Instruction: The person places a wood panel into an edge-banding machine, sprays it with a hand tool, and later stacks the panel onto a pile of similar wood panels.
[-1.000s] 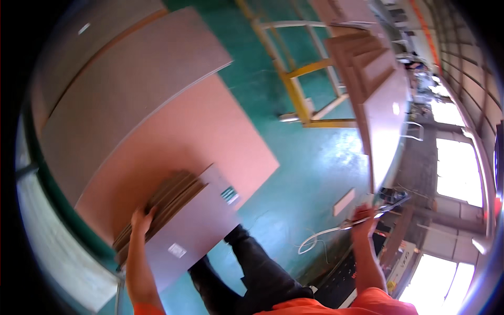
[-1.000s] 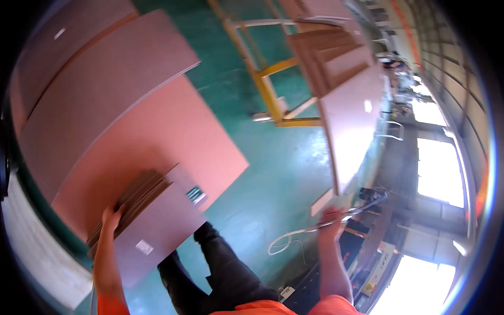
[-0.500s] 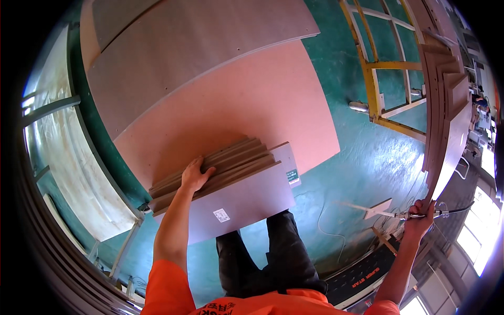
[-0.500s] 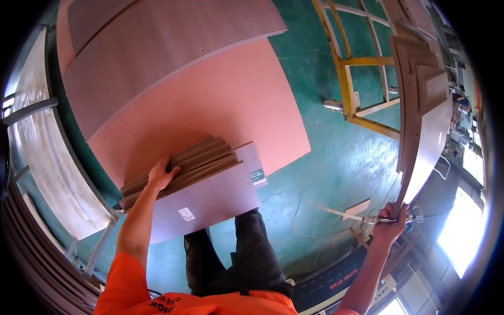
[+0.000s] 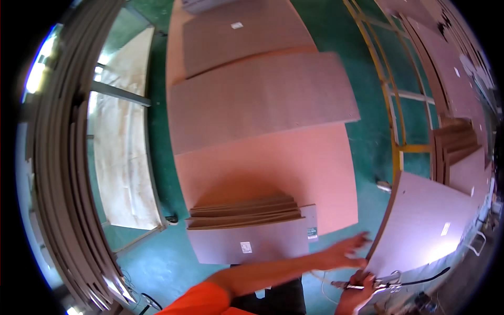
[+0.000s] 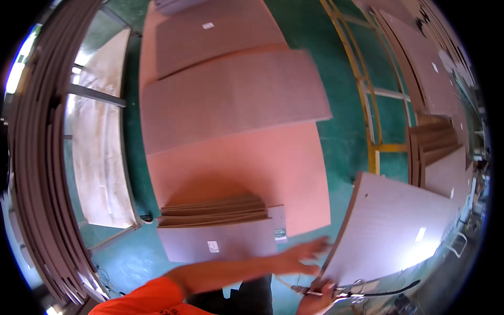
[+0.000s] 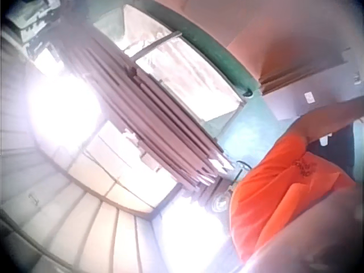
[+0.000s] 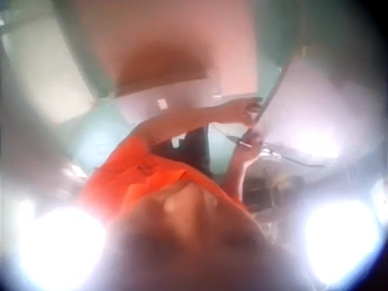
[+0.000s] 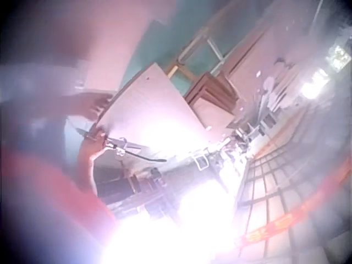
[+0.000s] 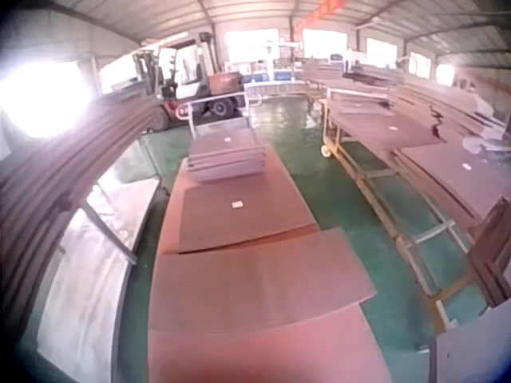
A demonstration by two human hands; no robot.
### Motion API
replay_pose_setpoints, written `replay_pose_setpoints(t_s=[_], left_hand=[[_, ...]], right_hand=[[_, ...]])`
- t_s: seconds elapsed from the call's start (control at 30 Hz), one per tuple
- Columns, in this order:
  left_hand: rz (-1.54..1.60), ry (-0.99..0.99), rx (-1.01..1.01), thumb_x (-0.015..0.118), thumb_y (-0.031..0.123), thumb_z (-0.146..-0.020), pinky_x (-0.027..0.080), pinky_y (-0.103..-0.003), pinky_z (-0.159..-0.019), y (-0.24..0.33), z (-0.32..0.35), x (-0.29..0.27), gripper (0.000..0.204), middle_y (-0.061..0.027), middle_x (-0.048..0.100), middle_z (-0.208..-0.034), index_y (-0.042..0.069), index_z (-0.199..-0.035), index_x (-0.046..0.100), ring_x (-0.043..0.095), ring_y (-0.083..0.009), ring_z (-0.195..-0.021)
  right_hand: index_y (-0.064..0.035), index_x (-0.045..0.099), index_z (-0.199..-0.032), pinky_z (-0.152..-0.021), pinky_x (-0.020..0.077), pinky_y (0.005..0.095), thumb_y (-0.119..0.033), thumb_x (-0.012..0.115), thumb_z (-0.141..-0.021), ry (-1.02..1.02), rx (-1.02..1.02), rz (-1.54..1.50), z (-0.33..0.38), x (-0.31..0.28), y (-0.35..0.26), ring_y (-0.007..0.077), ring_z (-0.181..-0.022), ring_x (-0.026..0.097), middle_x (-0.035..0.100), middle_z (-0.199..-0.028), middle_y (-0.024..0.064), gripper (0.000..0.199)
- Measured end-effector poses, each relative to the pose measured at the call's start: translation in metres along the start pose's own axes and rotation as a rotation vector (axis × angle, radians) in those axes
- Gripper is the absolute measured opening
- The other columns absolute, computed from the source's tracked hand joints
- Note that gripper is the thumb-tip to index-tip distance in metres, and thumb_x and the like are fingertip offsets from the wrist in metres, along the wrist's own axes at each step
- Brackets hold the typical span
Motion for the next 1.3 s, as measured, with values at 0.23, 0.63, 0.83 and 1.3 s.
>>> replay_pose_setpoints(t_s=[0.23, 0.63, 0.83, 1.3], left_hand=[[-0.002, 0.237, -0.108, 0.074, 0.021, -0.077, 0.045, -0.029, -0.070, 0.061, 0.052, 0.011, 0.033, -0.0036, 0.062, -0.081, -0.002, -0.100, 0.065, 0.054, -0.0117, -0.076], [0.137, 1.191, 0.052, 0.068, 0.005, -0.079, 0.052, -0.037, -0.084, 0.042, 0.337, -0.203, 0.042, -0.0095, 0.065, -0.106, -0.001, -0.120, 0.057, 0.063, -0.0220, -0.095], [-0.209, 1.529, -0.345, 0.064, 0.038, -0.088, 0.051, -0.034, -0.071, 0.000, 0.378, -0.335, 0.049, -0.0125, 0.067, -0.097, -0.004, -0.112, 0.061, 0.064, -0.0188, -0.084], [-0.925, 1.587, -0.482, 0.057, 0.052, -0.085, 0.049, -0.044, -0.085, -0.042, 0.388, -0.518, 0.061, -0.0264, 0.064, -0.105, -0.001, -0.116, 0.061, 0.061, -0.0405, -0.100]], right_hand=[[-0.0040, 0.063, -0.099, -0.080, 0.0462, 0.0396, -0.025, 0.051, -0.089, 0.128, -0.154, 0.194, 0.004, -0.024, -0.004, 0.0220, -0.089, 0.058, 0.063, -0.096, 0.0086, 0.026], [-0.0052, 0.059, -0.114, -0.064, 0.0501, 0.0351, -0.022, 0.068, -0.083, 0.138, -0.002, 0.004, -0.033, 0.058, 0.027, 0.0215, -0.085, 0.059, 0.063, -0.102, 0.0079, 0.037], [-0.0127, 0.062, -0.090, -0.051, 0.0373, 0.0227, -0.010, 0.073, -0.077, 0.085, 0.033, 0.171, -0.105, 0.207, 0.150, 0.0075, -0.061, 0.050, 0.057, -0.075, -0.0036, 0.017], [-0.0036, 0.059, -0.091, -0.044, 0.0357, 0.0213, -0.016, 0.066, -0.086, -0.248, 0.465, 0.587, -0.189, 0.272, 0.286, 0.0182, -0.065, 0.065, 0.064, -0.074, 0.0092, 0.015]])
Point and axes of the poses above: each hand's wrist, its own z-axis away from the middle knuckle, its own x-axis out of the palm, y = z × x, the point moved 2 cm from there along -z, towards the middle knuckle
